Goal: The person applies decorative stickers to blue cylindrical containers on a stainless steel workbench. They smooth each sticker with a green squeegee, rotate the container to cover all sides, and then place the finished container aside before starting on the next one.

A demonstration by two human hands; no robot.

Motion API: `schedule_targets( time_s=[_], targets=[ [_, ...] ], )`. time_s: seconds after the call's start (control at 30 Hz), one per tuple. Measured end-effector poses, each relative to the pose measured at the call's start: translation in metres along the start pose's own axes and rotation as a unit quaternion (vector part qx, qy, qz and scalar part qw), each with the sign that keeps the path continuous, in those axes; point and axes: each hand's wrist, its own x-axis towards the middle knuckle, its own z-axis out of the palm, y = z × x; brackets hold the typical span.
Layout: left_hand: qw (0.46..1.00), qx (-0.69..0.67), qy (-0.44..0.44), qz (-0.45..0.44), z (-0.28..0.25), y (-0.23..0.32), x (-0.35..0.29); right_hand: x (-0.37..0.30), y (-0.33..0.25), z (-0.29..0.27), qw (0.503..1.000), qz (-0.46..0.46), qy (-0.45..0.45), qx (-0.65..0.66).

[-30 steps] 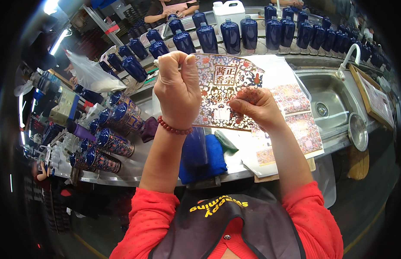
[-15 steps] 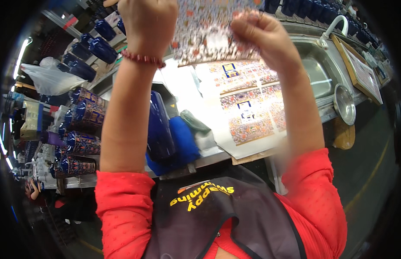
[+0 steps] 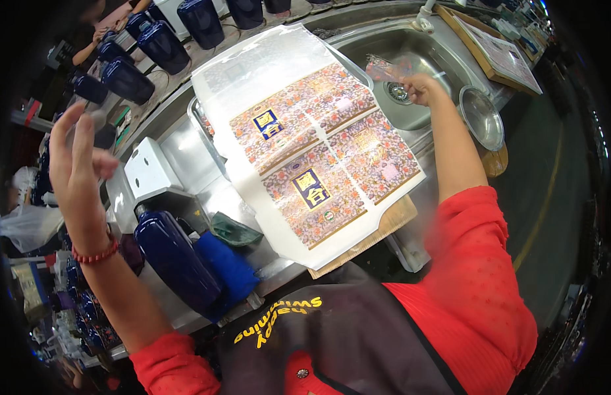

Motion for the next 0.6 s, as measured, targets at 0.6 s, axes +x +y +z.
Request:
schedule_targets(
  time_s=[0.6],
  targets=[
    [0.991, -0.063, 0.111, -0.045, -0.044, -0.055, -0.159, -0.077, -0.041, 0.093, 0.710, -0.488, 0.160, -0.481]
  ],
)
